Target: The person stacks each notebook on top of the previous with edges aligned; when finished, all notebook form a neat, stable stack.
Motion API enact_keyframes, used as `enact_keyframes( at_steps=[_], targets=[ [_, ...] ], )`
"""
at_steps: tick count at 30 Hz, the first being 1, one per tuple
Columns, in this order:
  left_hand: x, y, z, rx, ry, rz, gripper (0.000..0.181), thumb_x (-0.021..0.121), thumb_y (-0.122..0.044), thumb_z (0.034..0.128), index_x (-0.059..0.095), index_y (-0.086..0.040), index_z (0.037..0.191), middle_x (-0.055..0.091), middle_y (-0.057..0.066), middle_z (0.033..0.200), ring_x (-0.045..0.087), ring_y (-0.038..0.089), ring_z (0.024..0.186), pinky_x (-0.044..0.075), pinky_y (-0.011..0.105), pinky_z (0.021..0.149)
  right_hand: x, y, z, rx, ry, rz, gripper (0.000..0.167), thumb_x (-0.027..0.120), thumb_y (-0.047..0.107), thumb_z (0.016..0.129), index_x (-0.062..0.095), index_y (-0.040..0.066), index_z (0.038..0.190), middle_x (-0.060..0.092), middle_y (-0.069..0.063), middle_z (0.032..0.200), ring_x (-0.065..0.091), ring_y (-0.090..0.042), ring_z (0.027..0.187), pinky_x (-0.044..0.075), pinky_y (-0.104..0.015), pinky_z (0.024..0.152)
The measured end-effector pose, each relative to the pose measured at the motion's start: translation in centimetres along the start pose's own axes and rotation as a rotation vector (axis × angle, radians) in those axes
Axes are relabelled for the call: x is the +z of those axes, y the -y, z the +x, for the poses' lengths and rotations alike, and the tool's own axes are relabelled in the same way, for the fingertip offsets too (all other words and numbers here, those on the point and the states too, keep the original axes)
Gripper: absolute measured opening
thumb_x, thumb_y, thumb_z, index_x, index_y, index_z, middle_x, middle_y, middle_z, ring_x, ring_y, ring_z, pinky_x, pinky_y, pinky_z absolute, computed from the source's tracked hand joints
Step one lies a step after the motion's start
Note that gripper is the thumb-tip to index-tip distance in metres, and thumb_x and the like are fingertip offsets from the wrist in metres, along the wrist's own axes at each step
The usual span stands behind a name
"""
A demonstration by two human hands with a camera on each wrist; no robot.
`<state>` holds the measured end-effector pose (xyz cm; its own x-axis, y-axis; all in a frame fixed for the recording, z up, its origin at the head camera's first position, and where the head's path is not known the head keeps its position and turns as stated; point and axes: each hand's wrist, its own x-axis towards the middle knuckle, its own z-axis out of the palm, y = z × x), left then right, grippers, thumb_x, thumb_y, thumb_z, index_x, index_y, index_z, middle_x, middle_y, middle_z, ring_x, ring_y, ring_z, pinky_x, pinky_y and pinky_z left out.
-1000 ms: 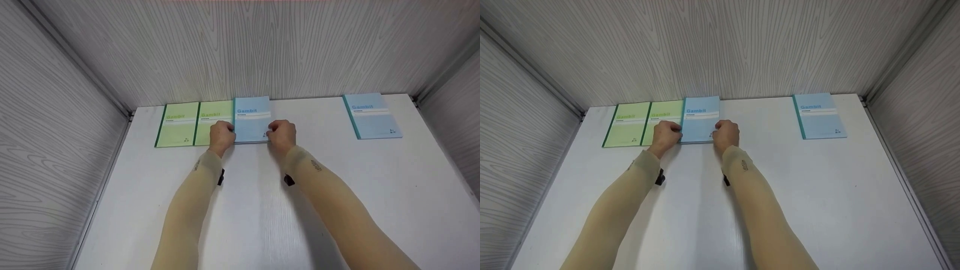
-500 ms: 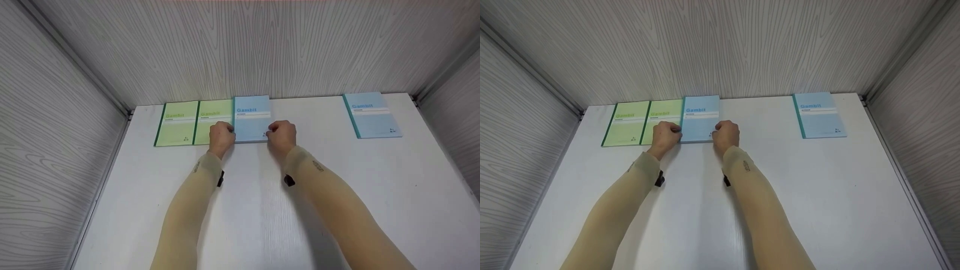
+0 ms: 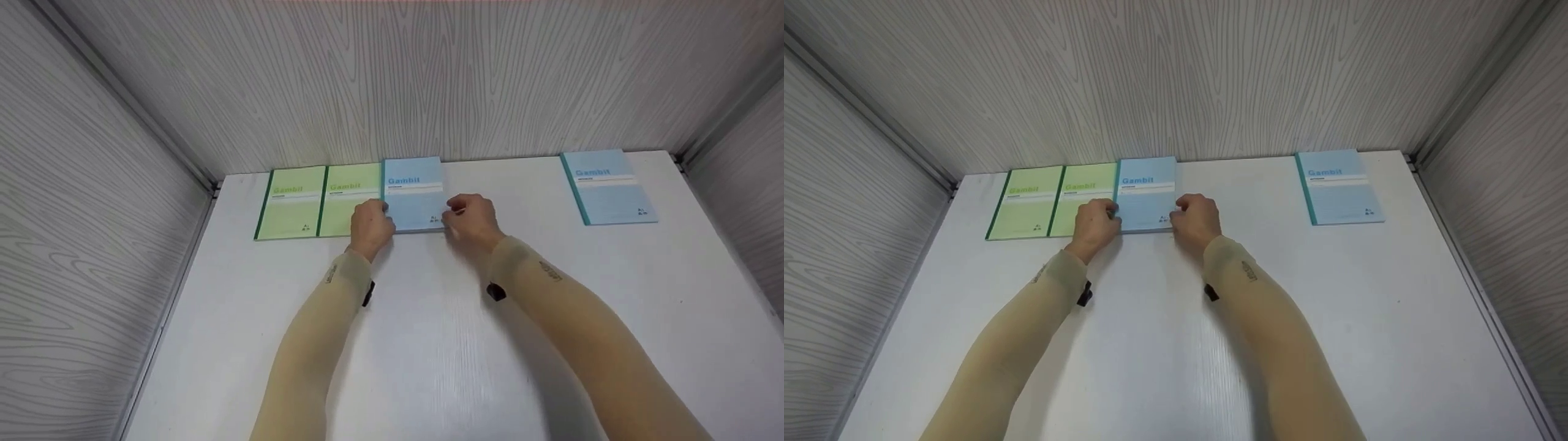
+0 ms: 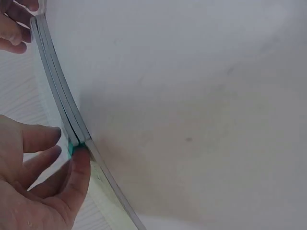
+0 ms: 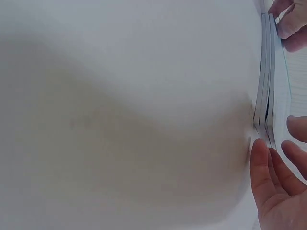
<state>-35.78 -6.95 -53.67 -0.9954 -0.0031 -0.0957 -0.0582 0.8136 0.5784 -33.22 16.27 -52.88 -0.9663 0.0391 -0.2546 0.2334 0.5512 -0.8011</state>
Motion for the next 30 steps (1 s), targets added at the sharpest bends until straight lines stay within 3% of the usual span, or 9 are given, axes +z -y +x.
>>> enact_keyframes(
  at_steps=[1,5,10,14,19,25,30],
  targets=[
    [-0.2,-1.2,-0.9,0.008,-0.006,0.038,0.039,0.063,-0.006,0.1100,0.070,0.002,0.147,0.073,0.020,0.148,0.068,0.037,0.143,0.057,0.049,0.121,-1.0,-0.5,-0.1,-0.029,0.002,-0.027,0.041,0.070,0.025,0.111,0.068,0.009,0.148,0.067,-0.013,0.147,0.064,-0.031,0.136,0.056,-0.049,0.122],
    [1.2,-3.9,-1.8,0.093,-0.031,0.167,0.043,0.064,-0.018,0.1123,0.067,-0.002,0.152,0.063,0.019,0.160,0.059,0.036,0.149,0.055,0.050,0.123,-5.4,-2.8,-0.6,-0.158,-0.025,-0.156,0.046,0.068,0.026,0.112,0.066,0.004,0.151,0.068,-0.021,0.151,0.066,-0.039,0.138,0.055,-0.056,0.122],
    [3.8,-8.3,-3.2,0.196,-0.001,0.272,0.045,0.062,-0.030,0.1144,0.065,-0.008,0.154,0.055,0.013,0.170,0.052,0.032,0.157,0.050,0.049,0.129,-11.1,-5.6,-1.9,-0.214,-0.086,-0.249,0.048,0.067,0.026,0.112,0.064,0.001,0.152,0.066,-0.026,0.154,0.062,-0.046,0.142,0.051,-0.064,0.123],
    [6.7,-11.9,-4.5,0.314,0.035,0.355,0.042,0.061,-0.036,0.1150,0.068,-0.010,0.148,0.064,0.009,0.158,0.058,0.027,0.148,0.053,0.046,0.125,-15.4,-7.9,-3.4,-0.201,-0.135,-0.306,0.052,0.066,0.032,0.113,0.062,0.002,0.155,0.061,-0.028,0.161,0.057,-0.050,0.147,0.046,-0.069,0.125],
    [11.4,-17.0,-6.4,0.450,0.117,0.460,0.044,0.051,-0.044,0.1178,0.066,-0.016,0.148,0.066,0.001,0.143,0.060,0.019,0.135,0.057,0.039,0.118,-20.6,-12.7,-4.9,-0.214,-0.162,-0.449,0.060,0.062,0.039,0.114,0.058,-0.002,0.157,0.054,-0.034,0.165,0.049,-0.059,0.153,0.038,-0.077,0.127],
    [15.7,-22.1,-8.3,0.479,0.188,0.536,0.056,0.044,-0.052,0.1191,0.053,-0.020,0.163,0.057,0.000,0.165,0.053,0.018,0.156,0.052,0.036,0.126,-23.4,-17.5,-5.8,-0.206,-0.123,-0.651,0.061,0.053,0.041,0.117,0.055,-0.007,0.156,0.045,-0.041,0.168,0.042,-0.065,0.154,0.033,-0.081,0.127],
    [18.1,-25.9,-10.3,0.496,0.255,0.577,0.065,0.041,-0.059,0.1178,0.043,-0.025,0.172,0.046,-0.005,0.177,0.044,0.016,0.164,0.049,0.033,0.129,-25.0,-19.6,-6.7,-0.184,-0.078,-0.718,0.071,0.045,0.048,0.119,0.045,-0.008,0.164,0.036,-0.042,0.173,0.034,-0.066,0.159,0.028,-0.082,0.129]
  ],
)
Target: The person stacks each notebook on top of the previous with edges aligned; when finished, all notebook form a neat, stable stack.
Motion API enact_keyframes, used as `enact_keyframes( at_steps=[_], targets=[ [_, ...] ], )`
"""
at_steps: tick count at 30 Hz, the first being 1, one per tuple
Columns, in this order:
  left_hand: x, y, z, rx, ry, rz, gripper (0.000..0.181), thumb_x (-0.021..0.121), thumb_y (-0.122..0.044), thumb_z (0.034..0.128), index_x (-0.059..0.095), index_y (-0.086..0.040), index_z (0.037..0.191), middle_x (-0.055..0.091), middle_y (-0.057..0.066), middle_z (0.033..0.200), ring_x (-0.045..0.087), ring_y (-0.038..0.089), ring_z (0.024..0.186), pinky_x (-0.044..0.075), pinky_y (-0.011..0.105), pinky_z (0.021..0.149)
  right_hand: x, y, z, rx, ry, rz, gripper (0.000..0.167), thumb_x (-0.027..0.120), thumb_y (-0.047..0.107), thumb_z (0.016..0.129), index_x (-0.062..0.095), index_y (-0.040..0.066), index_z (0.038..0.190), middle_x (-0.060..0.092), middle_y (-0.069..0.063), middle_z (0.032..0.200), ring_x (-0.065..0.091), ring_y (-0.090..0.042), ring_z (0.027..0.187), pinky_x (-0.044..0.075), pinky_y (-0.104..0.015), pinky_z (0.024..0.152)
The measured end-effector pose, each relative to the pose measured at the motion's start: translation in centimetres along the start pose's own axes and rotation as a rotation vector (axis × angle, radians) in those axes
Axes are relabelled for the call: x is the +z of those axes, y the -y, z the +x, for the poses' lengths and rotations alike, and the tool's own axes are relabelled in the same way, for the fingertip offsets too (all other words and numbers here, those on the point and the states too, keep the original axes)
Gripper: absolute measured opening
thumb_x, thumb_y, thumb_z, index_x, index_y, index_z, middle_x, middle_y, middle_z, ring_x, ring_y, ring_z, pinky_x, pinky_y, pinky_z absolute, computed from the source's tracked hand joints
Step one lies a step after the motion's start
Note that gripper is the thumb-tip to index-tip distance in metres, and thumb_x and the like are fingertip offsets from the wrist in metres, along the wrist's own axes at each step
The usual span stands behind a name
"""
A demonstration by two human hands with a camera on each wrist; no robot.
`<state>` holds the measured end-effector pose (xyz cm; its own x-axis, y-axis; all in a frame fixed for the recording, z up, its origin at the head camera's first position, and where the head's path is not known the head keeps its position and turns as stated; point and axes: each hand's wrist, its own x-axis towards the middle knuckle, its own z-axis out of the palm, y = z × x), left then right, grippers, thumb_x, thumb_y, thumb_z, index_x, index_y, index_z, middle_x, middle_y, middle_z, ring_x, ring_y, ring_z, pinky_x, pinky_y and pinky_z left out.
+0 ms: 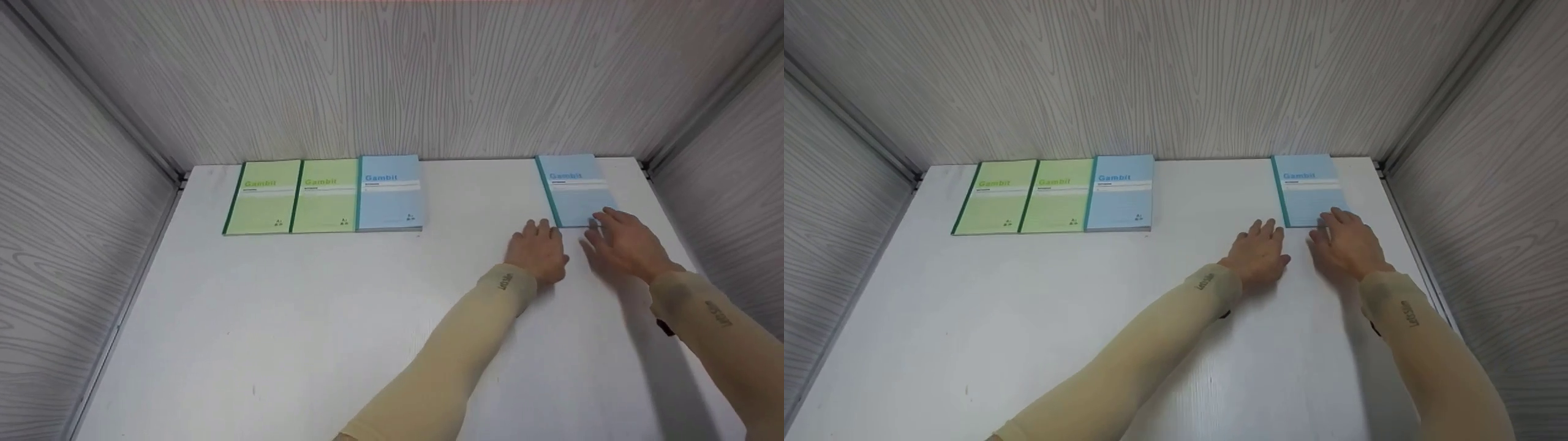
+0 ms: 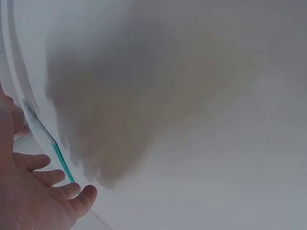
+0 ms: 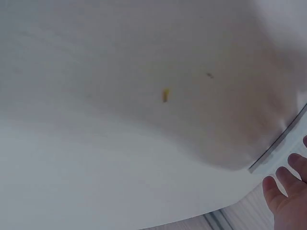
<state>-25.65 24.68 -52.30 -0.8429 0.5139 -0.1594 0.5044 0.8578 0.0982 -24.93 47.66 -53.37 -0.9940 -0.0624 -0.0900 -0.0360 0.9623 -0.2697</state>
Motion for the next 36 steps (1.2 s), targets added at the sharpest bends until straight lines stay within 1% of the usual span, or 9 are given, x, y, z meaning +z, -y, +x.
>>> enact_keyframes(
  at_steps=[4,6,9,15,21,25,30,33,36],
  targets=[
    [0.6,-1.5,1.1,0.010,0.052,0.022,0.072,0.037,-0.063,0.1170,0.030,-0.026,0.178,0.029,-0.006,0.187,0.032,0.015,0.172,0.043,0.034,0.133,0.4,-0.6,-0.1,-0.058,0.004,-0.017,0.073,0.042,0.048,0.120,0.042,-0.009,0.165,0.033,-0.043,0.174,0.032,-0.066,0.160,0.028,-0.081,0.130],
    [1.6,-1.4,2.0,0.014,0.068,0.013,0.074,0.034,-0.063,0.1169,0.023,-0.027,0.180,0.018,-0.008,0.191,0.022,0.017,0.177,0.036,0.036,0.138,0.7,-0.5,0.0,-0.095,0.009,-0.030,0.072,0.043,0.046,0.120,0.043,-0.011,0.165,0.034,-0.043,0.173,0.033,-0.066,0.160,0.029,-0.080,0.131],
    [2.7,-1.0,2.1,0.026,0.066,0.011,0.075,0.032,-0.064,0.1173,0.018,-0.027,0.182,0.013,-0.009,0.192,0.016,0.017,0.179,0.027,0.039,0.143,1.1,-0.2,0.1,-0.118,0.044,-0.033,0.073,0.045,0.046,0.119,0.041,-0.011,0.166,0.033,-0.042,0.174,0.032,-0.065,0.161,0.029,-0.079,0.131],
    [3.3,-1.5,1.9,0.053,0.065,0.038,0.074,0.025,-0.064,0.1180,0.016,-0.027,0.182,0.010,-0.010,0.192,0.009,0.016,0.180,0.015,0.040,0.146,1.0,-0.8,-0.3,-0.112,0.066,-0.003,0.073,0.046,0.045,0.119,0.039,-0.009,0.168,0.031,-0.041,0.176,0.029,-0.065,0.163,0.026,-0.079,0.133],
    [2.9,-3.0,1.2,0.120,0.075,0.000,0.075,0.025,-0.064,0.1184,0.019,-0.024,0.182,0.013,-0.008,0.192,0.010,0.015,0.179,0.016,0.036,0.146,1.0,-2.0,-1.9,-0.101,-0.029,-0.013,0.065,0.050,0.040,0.118,0.051,-0.011,0.160,0.044,-0.042,0.169,0.041,-0.064,0.156,0.033,-0.079,0.128],
    [2.7,-2.5,-0.4,0.137,0.029,0.015,0.072,0.027,-0.060,0.1194,0.024,-0.023,0.180,0.018,-0.007,0.191,0.015,0.016,0.179,0.019,0.035,0.145,1.5,-1.2,-2.6,-0.065,-0.088,-0.005,0.065,0.050,0.045,0.118,0.058,-0.007,0.156,0.050,-0.039,0.166,0.046,-0.062,0.153,0.036,-0.079,0.127],
    [2.1,-2.5,-2.5,0.145,-0.006,-0.049,0.068,0.032,-0.057,0.1200,0.036,-0.020,0.176,0.033,-0.004,0.186,0.027,0.017,0.176,0.027,0.034,0.142,2.0,-0.3,-3.5,-0.007,-0.113,0.030,0.062,0.052,0.047,0.117,0.065,-0.005,0.149,0.058,-0.038,0.159,0.052,-0.062,0.148,0.039,-0.080,0.124],
    [2.3,-2.9,-2.5,0.153,0.007,-0.094,0.064,0.032,-0.057,0.1199,0.048,-0.020,0.169,0.050,-0.006,0.174,0.043,0.013,0.165,0.037,0.028,0.137,1.8,-0.1,-3.9,0.024,-0.127,0.065,0.055,0.057,0.043,0.115,0.070,-0.005,0.140,0.067,-0.037,0.148,0.059,-0.061,0.138,0.045,-0.080,0.117],
    [2.3,-3.2,-1.9,0.124,0.003,-0.141,0.056,0.036,-0.056,0.1197,0.061,-0.023,0.156,0.064,-0.010,0.153,0.058,0.006,0.144,0.049,0.023,0.124,1.4,-0.3,-3.7,0.064,-0.128,0.111,0.056,0.060,0.044,0.114,0.071,-0.006,0.136,0.070,-0.037,0.140,0.063,-0.060,0.129,0.048,-0.079,0.111]
  ],
)
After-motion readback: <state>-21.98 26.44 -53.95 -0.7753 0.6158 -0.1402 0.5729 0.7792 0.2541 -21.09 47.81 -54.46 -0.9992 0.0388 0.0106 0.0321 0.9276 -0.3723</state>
